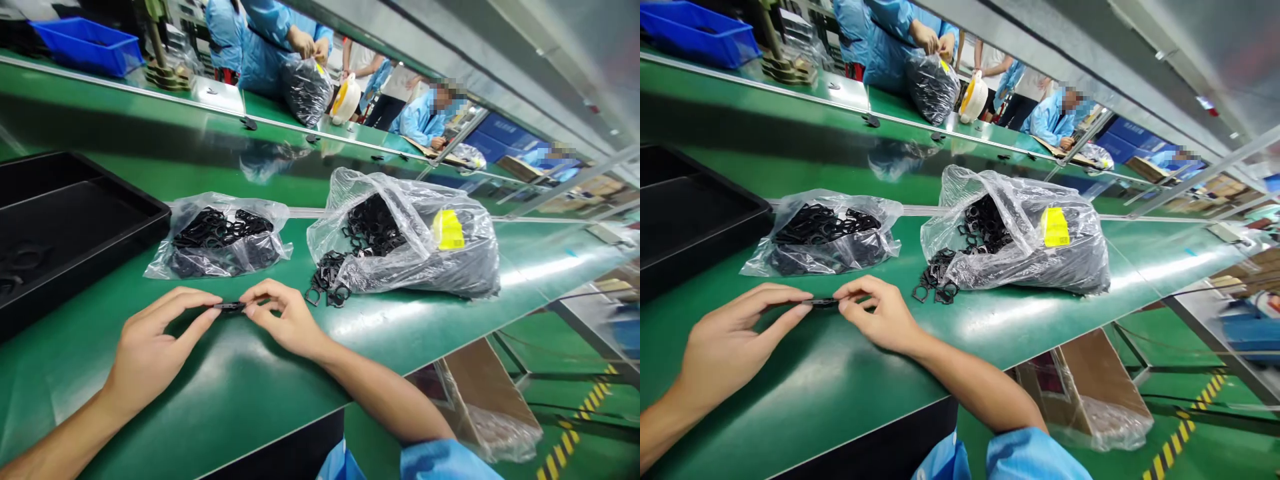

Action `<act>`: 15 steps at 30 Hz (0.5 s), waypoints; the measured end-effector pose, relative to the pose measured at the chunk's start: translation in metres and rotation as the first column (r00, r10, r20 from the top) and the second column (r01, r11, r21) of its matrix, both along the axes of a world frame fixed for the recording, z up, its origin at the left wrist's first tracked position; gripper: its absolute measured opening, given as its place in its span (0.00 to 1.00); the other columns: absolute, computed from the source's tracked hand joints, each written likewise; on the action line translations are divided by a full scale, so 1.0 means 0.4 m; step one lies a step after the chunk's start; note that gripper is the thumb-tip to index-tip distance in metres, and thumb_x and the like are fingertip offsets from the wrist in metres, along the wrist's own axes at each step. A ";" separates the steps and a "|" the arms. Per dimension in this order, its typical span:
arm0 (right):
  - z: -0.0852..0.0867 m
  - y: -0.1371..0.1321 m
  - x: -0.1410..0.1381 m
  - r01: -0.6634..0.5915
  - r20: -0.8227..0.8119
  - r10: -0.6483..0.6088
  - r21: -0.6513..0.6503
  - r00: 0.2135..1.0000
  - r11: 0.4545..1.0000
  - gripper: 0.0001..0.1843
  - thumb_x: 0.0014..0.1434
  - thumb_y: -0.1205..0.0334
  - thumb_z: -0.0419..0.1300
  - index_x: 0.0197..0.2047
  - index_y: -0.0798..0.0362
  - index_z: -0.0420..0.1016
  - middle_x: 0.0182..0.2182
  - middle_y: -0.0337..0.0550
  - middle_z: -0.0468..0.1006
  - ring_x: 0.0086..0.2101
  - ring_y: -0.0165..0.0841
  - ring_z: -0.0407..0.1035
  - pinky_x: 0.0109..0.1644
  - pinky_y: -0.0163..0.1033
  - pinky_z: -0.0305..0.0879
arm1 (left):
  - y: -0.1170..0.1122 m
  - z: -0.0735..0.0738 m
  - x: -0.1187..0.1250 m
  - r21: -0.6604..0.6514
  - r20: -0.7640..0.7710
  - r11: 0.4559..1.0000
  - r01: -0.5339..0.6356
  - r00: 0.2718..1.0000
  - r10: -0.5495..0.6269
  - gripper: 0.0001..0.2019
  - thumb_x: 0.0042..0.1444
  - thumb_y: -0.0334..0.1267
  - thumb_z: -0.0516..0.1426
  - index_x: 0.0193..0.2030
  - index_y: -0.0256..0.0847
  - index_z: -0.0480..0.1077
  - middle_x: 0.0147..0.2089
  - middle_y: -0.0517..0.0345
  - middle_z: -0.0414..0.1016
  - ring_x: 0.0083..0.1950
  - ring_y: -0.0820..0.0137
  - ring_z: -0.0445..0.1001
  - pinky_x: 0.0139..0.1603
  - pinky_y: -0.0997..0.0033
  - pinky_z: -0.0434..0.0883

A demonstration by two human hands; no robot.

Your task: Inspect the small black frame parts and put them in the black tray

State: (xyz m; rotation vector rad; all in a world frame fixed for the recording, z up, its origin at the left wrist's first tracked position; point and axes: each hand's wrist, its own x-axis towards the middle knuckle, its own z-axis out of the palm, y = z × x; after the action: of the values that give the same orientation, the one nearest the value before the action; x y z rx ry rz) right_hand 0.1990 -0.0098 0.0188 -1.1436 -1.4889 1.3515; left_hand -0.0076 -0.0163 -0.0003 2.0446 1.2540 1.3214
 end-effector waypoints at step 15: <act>-0.009 -0.004 -0.002 0.012 0.115 -0.038 0.219 0.993 0.976 0.05 0.60 0.62 0.65 0.39 0.53 0.80 0.35 0.42 0.78 0.33 0.29 0.73 0.40 0.35 0.74 | 0.006 -0.004 0.021 -0.287 0.191 0.958 0.032 0.981 0.024 0.08 0.58 0.43 0.63 0.36 0.42 0.76 0.34 0.59 0.81 0.35 0.69 0.80 0.41 0.72 0.79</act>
State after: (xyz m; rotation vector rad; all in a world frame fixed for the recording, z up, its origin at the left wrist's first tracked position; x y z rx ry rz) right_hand 0.1982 -0.0112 0.0150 -1.1129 -1.6576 1.0879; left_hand 0.0007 -0.0139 -0.0018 1.6758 1.2704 1.2195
